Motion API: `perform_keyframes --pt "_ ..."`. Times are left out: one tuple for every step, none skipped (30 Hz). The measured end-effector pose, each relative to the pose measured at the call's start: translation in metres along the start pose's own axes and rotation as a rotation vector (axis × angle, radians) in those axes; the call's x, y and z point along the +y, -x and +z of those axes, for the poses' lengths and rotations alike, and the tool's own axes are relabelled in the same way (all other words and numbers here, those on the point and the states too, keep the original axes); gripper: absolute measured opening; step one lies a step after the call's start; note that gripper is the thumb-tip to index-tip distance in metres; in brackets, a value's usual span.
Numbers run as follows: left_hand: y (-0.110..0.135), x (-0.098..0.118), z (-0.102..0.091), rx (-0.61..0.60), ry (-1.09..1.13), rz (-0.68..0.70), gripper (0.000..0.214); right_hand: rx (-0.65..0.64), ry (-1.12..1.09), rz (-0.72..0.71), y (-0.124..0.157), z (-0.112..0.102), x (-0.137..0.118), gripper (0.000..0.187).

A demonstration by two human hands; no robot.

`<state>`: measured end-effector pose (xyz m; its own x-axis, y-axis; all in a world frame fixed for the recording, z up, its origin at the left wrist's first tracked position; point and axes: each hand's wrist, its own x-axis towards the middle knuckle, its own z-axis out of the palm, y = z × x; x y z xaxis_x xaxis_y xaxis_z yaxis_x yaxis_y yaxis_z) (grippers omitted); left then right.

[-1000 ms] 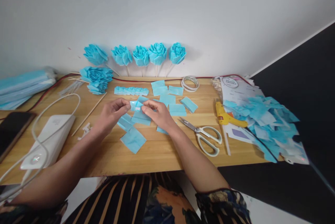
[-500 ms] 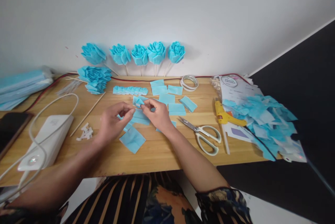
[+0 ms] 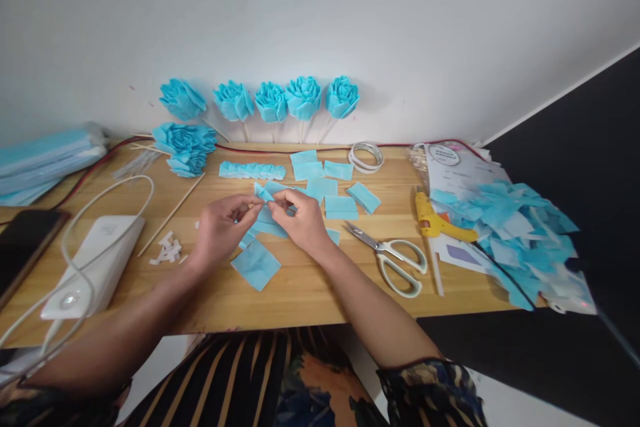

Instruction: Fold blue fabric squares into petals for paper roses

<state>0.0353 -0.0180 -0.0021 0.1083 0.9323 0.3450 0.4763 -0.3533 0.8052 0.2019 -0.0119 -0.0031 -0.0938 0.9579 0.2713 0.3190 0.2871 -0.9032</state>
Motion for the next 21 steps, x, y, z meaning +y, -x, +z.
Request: perform_keyframes --pt "-0.0003 0.0001 -0.0001 0.005 0.001 -0.004 0.017 -0.001 0.004 -0.004 0.0002 0.0002 0.0001 0.014" --pt "-0.0005 0.0002 -0.0002 0.009 0.002 -0.007 0.017 0.001 0.009 -0.008 0.0005 0.0005 0.0002 0.014" --pt "-0.0008 0.0004 -0.0005 0.010 0.001 -0.009 0.016 0.003 0.015 -0.012 0.0008 0.0009 0.0004 0.014" --pt "-0.0011 0.0006 -0.0007 0.013 0.001 -0.011 0.016 0.006 0.020 -0.018 0.0011 0.0013 0.0006 0.014" --pt "-0.0013 0.0009 -0.0010 0.015 0.002 -0.011 0.015 0.008 0.022 -0.026 0.0014 0.0017 0.0009 0.014" --pt "-0.0014 0.0011 -0.0011 0.015 0.003 -0.010 0.015 0.009 0.022 -0.032 0.0016 0.0020 0.0012 0.014" --pt "-0.0014 0.0014 -0.0012 0.015 0.004 -0.011 0.015 0.009 0.022 -0.039 0.0018 0.0023 0.0015 0.013" --pt "-0.0014 0.0015 -0.0013 0.016 0.004 -0.012 0.015 0.008 0.023 -0.045 0.0021 0.0025 0.0017 0.013" --pt "-0.0013 0.0016 -0.0013 0.016 0.004 -0.014 0.015 0.010 0.028 -0.049 0.0023 0.0026 0.0019 0.013" --pt "-0.0012 0.0015 -0.0013 0.015 0.003 -0.019 0.016 0.011 0.038 -0.055 0.0026 0.0027 0.0019 0.013" --pt "-0.0011 0.0015 -0.0013 0.013 0.001 -0.024 0.016 0.011 0.054 -0.061 0.0030 0.0027 0.0018 0.013" --pt "-0.0010 0.0013 -0.0013 0.013 -0.001 -0.028 0.017 0.013 0.072 -0.071 0.0033 0.0027 0.0015 0.013" --pt "-0.0010 0.0012 -0.0013 0.012 -0.004 -0.030 0.017 0.012 0.094 -0.081 0.0036 0.0027 0.0012 0.013" --pt "-0.0010 0.0010 -0.0013 0.011 -0.008 -0.030 0.017 0.009 0.117 -0.091 0.0039 0.0028 0.0008 0.013" --pt "-0.0010 0.0008 -0.0013 0.010 -0.014 -0.028 0.018 0.007 0.138 -0.102 0.0042 0.0029 0.0005 0.013" --pt "-0.0011 0.0007 -0.0012 0.010 -0.020 -0.025 0.017 0.007 0.157 -0.111 0.0044 0.0030 0.0004 0.013" --pt "-0.0012 0.0006 -0.0012 0.008 -0.025 -0.023 0.017 0.008 0.171 -0.119 0.0045 0.0031 0.0003 0.013" --pt "-0.0012 0.0006 -0.0011 0.007 -0.027 -0.023 0.018 0.009 0.182 -0.127 0.0045 0.0032 0.0004 0.013" --pt "-0.0012 0.0007 -0.0010 0.006 -0.028 -0.024 0.018 0.011 0.189 -0.137 0.0045 0.0034 0.0006 0.013" --pt "-0.0012 0.0008 -0.0009 0.007 -0.029 -0.024 0.018 0.015 0.195 -0.148 0.0044 0.0035 0.0009 0.013" --pt "-0.0012 0.0010 -0.0008 0.009 -0.028 -0.023 0.018 0.017 0.199 -0.161 0.0044 0.0036 0.0013 0.014"
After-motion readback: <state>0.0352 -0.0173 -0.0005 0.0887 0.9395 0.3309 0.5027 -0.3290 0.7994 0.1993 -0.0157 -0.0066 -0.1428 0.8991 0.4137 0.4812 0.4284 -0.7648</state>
